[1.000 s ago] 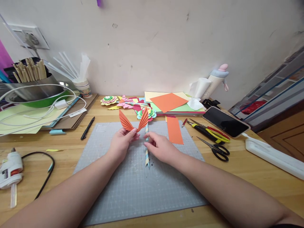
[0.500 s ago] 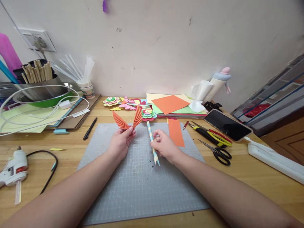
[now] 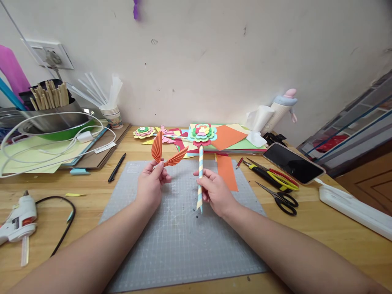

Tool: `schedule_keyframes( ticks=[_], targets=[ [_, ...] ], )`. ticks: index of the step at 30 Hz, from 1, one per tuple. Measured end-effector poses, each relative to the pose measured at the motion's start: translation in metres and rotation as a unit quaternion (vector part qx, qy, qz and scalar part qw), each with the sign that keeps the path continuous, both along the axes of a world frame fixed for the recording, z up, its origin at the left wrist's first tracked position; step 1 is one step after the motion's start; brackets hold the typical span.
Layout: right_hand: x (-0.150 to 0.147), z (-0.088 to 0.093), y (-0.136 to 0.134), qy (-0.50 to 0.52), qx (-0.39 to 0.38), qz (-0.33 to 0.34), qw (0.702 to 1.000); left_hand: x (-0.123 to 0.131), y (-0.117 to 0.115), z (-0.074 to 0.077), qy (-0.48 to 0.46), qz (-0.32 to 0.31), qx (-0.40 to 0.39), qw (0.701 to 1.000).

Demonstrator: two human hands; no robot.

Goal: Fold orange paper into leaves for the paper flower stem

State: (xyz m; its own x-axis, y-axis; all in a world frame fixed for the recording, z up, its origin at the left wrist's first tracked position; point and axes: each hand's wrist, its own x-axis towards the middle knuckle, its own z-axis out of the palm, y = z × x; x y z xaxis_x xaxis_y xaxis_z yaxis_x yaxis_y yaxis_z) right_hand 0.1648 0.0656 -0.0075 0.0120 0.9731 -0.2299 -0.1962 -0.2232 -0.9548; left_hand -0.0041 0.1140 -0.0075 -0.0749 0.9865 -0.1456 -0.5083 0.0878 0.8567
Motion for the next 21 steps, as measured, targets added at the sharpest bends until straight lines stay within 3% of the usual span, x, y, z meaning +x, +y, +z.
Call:
schedule_keyframes(
  ticks=[5, 17, 21],
  targets=[
    [-0.001, 0.005, -0.003, -0.026, 0.045, -0.02, 0.998, 0.001, -0.004, 0.005, 0.013, -0.012, 0.027, 0.999],
    [0.001, 0.008, -0.004, -0.052, 0.107, -0.061, 0.991, 0.002, 0.0, -0.007, 0.012, -0.037, -0.021, 0.999],
    [0.0, 0.008, -0.009, -0.053, 0.127, -0.018, 0.99, 0.004, 0.002, -0.008, -0.022, -0.048, -0.038, 0.998]
  ],
)
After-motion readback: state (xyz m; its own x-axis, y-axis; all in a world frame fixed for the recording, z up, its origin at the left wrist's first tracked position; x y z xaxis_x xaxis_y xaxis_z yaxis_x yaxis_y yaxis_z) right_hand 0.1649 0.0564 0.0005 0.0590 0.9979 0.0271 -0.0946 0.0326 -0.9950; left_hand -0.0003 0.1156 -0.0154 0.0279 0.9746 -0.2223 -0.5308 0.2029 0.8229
